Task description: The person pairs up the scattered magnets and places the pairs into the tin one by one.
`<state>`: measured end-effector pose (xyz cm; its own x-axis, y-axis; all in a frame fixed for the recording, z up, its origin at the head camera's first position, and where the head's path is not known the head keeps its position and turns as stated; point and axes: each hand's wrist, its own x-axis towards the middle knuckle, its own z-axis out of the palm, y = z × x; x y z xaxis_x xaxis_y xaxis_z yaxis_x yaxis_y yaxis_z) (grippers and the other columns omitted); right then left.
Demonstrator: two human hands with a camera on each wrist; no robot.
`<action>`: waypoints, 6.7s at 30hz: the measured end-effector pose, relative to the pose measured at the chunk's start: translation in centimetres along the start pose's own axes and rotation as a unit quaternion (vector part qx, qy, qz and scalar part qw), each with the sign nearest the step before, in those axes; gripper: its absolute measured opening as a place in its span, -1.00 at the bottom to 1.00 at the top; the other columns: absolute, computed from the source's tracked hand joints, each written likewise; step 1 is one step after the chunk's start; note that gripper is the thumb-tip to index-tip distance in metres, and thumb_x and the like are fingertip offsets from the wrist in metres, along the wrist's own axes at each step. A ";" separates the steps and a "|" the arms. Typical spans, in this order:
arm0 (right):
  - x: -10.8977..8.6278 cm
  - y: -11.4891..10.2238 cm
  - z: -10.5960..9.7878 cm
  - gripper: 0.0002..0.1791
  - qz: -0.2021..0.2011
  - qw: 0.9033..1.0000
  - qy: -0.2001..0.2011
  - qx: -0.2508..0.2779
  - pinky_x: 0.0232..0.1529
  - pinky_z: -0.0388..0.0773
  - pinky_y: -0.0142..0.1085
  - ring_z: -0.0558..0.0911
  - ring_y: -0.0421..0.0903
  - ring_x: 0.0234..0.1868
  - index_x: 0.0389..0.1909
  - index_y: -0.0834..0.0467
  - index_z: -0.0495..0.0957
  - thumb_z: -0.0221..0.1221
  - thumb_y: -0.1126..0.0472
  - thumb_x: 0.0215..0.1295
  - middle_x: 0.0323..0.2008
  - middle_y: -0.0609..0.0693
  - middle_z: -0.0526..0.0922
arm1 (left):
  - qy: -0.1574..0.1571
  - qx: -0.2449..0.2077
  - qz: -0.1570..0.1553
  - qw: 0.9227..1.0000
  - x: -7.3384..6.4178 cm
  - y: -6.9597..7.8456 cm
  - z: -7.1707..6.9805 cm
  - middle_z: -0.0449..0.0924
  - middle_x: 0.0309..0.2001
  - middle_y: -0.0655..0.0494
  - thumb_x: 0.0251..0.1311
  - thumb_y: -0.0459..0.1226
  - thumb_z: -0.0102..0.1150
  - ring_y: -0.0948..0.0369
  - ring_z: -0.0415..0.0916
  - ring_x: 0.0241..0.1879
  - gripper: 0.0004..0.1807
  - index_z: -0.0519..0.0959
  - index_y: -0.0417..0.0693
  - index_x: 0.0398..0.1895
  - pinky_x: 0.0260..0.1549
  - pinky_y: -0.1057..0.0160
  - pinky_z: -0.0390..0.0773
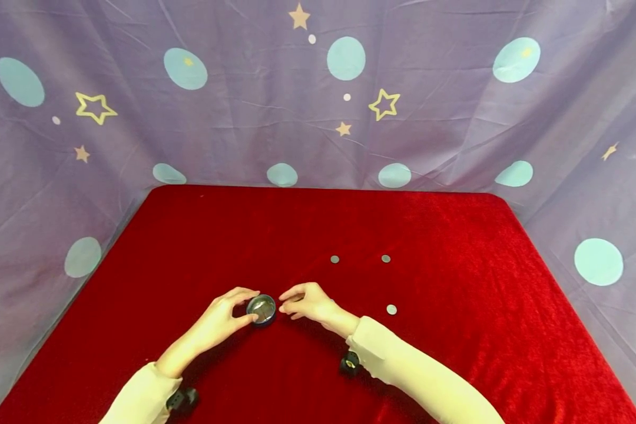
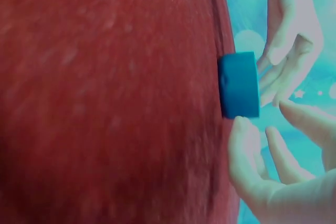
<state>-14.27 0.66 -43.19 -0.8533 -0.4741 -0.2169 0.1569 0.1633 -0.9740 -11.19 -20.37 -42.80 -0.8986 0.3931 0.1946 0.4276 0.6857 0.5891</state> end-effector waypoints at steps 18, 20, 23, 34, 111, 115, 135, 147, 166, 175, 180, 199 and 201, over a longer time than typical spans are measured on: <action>-2.7 0.6 -5.6 -0.78 -0.115 0.978 -0.023 -0.170 -0.42 0.49 -0.45 0.58 -0.12 -0.42 -0.25 0.36 0.55 0.19 0.35 0.06 -0.40 0.10 0.61 | -0.024 -0.044 0.036 0.998 2.0 2.6 0.6 0.45 -0.07 -0.04 0.05 -0.29 0.19 -0.01 0.47 -0.10 -0.60 0.45 -0.26 -0.02 -0.18 0.07 0.50; -3.1 0.6 -6.1 -0.78 -0.122 0.975 -0.019 -0.184 -0.41 0.49 -0.45 0.58 -0.10 -0.40 -0.25 0.35 0.56 0.20 0.34 0.07 -0.38 0.11 0.60 | -0.018 -0.045 0.049 0.998 2.4 2.9 0.8 0.46 -0.08 -0.02 0.04 -0.29 0.20 0.01 0.47 -0.09 -0.61 0.46 -0.26 -0.04 -0.16 0.08 0.49; -3.9 0.5 -7.0 -0.77 -0.121 0.972 -0.012 -0.199 -0.40 0.48 -0.44 0.57 -0.09 -0.37 -0.23 0.33 0.55 0.20 0.31 0.08 -0.36 0.10 0.59 | -0.020 -0.043 0.065 0.997 3.0 3.5 1.2 0.47 -0.07 -0.01 0.04 -0.29 0.20 0.02 0.44 -0.05 -0.61 0.46 -0.26 -0.04 -0.12 0.06 0.47; -6.4 0.3 -10.2 -0.75 -0.139 0.957 0.025 -0.252 -0.33 0.50 -0.38 0.55 -0.12 -0.32 -0.19 0.31 0.52 0.18 0.29 0.10 -0.23 0.16 0.57 | -0.023 -0.051 0.093 0.994 5.0 5.5 2.9 0.49 -0.14 -0.01 0.01 -0.33 0.22 0.02 0.49 -0.16 -0.66 0.50 -0.26 -0.11 -0.18 0.12 0.50; -8.5 4.5 -16.6 -0.83 -0.119 0.915 0.035 -0.383 -0.48 0.44 -0.43 0.48 -0.22 -0.50 -0.50 0.26 0.58 0.31 0.38 -0.22 -0.54 -0.07 0.55 | -0.114 -0.022 0.005 0.993 8.8 7.0 9.4 0.42 -0.50 0.05 -0.18 -0.43 0.28 0.15 0.35 -0.41 -0.85 0.57 -0.27 -0.45 -0.36 0.29 0.34; -8.4 4.3 -16.4 -0.85 -0.119 0.914 0.037 -0.385 -0.48 0.44 -0.44 0.48 -0.22 -0.50 -0.51 0.25 0.59 0.31 0.37 -0.21 -0.54 -0.07 0.53 | -0.118 -0.014 0.010 0.993 8.9 7.2 9.5 0.42 -0.49 0.06 -0.17 -0.42 0.28 0.16 0.36 -0.41 -0.85 0.57 -0.25 -0.45 -0.34 0.29 0.34; -7.0 3.7 -15.0 -0.86 -0.134 0.911 0.007 -0.390 -0.47 0.46 -0.46 0.49 -0.26 -0.51 -0.52 0.22 0.58 0.29 0.37 -0.21 -0.53 -0.09 0.50 | -0.135 0.018 0.035 0.990 9.3 8.6 10.6 0.46 -0.48 0.05 -0.13 -0.38 0.30 0.16 0.38 -0.38 -0.86 0.59 -0.23 -0.44 -0.33 0.32 0.38; -6.4 3.4 -14.1 -0.87 -0.132 0.909 -0.003 -0.396 -0.47 0.45 -0.47 0.49 -0.26 -0.50 -0.53 0.22 0.57 0.29 0.36 -0.20 -0.54 -0.10 0.50 | -0.136 0.022 0.034 0.990 9.5 9.2 10.9 0.45 -0.49 0.06 -0.14 -0.38 0.31 0.17 0.38 -0.39 -0.85 0.59 -0.22 -0.43 -0.36 0.36 0.38; -5.8 3.1 -13.1 -0.87 -0.133 0.906 -0.013 -0.402 -0.47 0.43 -0.46 0.48 -0.22 -0.50 -0.55 0.22 0.56 0.30 0.37 -0.20 -0.55 -0.07 0.50 | -0.150 0.027 0.029 0.988 9.8 9.5 11.5 0.44 -0.49 0.08 -0.11 -0.36 0.29 0.20 0.36 -0.40 -0.86 0.60 -0.20 -0.42 -0.38 0.39 0.36; -5.5 3.4 -12.9 -0.85 -0.137 0.904 -0.010 -0.405 -0.47 0.41 -0.46 0.47 -0.24 -0.51 -0.55 0.21 0.56 0.31 0.36 -0.22 -0.56 -0.08 0.52 | -0.149 0.030 0.028 0.988 9.8 9.7 11.6 0.44 -0.49 0.10 -0.11 -0.35 0.29 0.22 0.36 -0.41 -0.86 0.60 -0.18 -0.42 -0.39 0.41 0.36; -5.5 3.5 -12.8 -0.85 -0.132 0.903 -0.002 -0.409 -0.47 0.41 -0.46 0.46 -0.26 -0.51 -0.54 0.20 0.56 0.32 0.36 -0.23 -0.57 -0.09 0.52 | -0.151 0.035 0.027 0.988 9.9 9.7 11.7 0.44 -0.49 0.13 -0.10 -0.33 0.29 0.24 0.36 -0.41 -0.86 0.61 -0.17 -0.42 -0.40 0.43 0.36; -6.2 2.9 -12.7 -0.81 -0.141 0.906 -0.006 -0.399 -0.42 0.46 -0.46 0.51 -0.19 -0.45 -0.42 0.26 0.59 0.30 0.35 -0.14 -0.46 -0.05 0.53 | -0.153 -0.033 0.060 0.986 9.0 9.0 9.5 0.50 -0.35 0.01 -0.04 -0.31 0.25 0.15 0.48 -0.32 -0.73 0.54 -0.27 -0.25 -0.32 0.36 0.45; -6.2 2.9 -12.6 -0.81 -0.139 0.908 -0.006 -0.396 -0.40 0.47 -0.45 0.52 -0.18 -0.43 -0.40 0.27 0.59 0.29 0.34 -0.13 -0.45 -0.05 0.54 | -0.148 -0.041 0.057 0.987 8.7 8.8 9.1 0.50 -0.33 0.01 -0.02 -0.31 0.23 0.15 0.48 -0.31 -0.73 0.53 -0.26 -0.23 -0.32 0.36 0.46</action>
<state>-14.84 14.95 -43.82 -0.7986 -0.6013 0.0252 -0.4748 0.6037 -0.6404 -14.38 -5.33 -43.00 -0.7724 0.6342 0.0327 0.5033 0.5798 0.6407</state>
